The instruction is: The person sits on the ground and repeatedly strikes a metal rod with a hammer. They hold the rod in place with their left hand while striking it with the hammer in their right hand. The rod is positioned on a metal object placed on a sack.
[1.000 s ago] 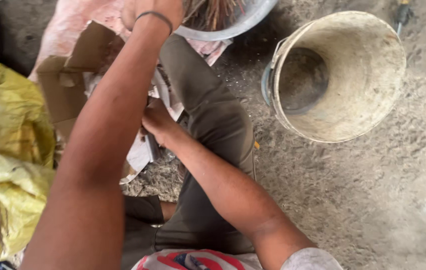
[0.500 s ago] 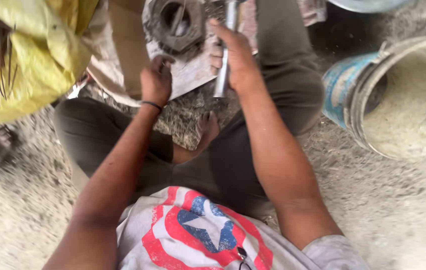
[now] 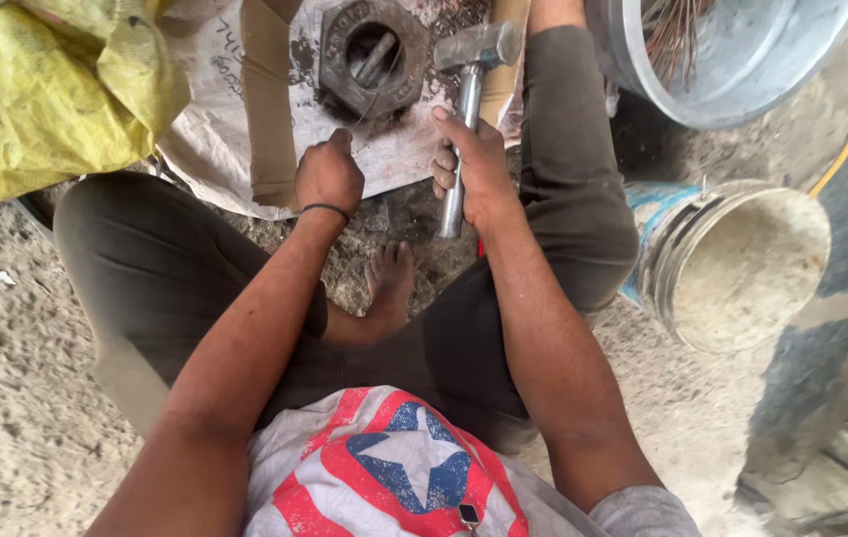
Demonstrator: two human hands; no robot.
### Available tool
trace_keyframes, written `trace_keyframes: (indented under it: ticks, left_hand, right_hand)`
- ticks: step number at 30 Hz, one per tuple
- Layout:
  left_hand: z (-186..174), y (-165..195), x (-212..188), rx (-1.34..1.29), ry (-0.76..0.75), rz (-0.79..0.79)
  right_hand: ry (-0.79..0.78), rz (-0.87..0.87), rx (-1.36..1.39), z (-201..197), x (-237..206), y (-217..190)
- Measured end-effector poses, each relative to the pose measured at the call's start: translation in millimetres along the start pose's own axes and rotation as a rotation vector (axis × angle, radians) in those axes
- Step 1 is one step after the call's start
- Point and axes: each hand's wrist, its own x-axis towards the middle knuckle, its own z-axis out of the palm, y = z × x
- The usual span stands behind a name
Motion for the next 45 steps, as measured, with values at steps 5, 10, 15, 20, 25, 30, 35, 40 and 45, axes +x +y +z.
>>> trace_keyframes:
  ticks: [5,10,15,20,25,30,35,40,45]
  left_hand:
    - [-16,7,23,0.235,-0.038,0.060]
    - [-34,20,44,0.393,-0.125,0.022]
    - [-38,24,51,0.449,-0.024,0.130]
    - [-35,23,54,0.476,-0.035,0.107]
    - [-49,25,60,0.476,-0.014,0.077]
    - [-62,32,56,0.426,0.122,0.255]
    - [-61,41,42,0.537,-0.009,0.251]
    - [-66,41,43,0.588,-0.084,0.234]
    - [-66,39,53,0.652,-0.064,0.265]
  right_hand:
    - [0.072,-0.247,-0.202,12,-10,-6]
    - [0.000,-0.719,-0.344,12,-13,-29]
    - [0.003,-0.902,-0.374,23,29,-13]
    - [0.223,-0.600,-0.845,43,70,26]
    - [0.400,-0.435,-0.311,39,73,17]
    - [0.058,-0.785,-0.014,35,52,-12]
    - [0.025,-0.870,-0.028,38,34,-16]
    - [0.033,-1.057,-0.224,27,42,-12]
    - [0.134,-0.900,-0.548,34,74,9]
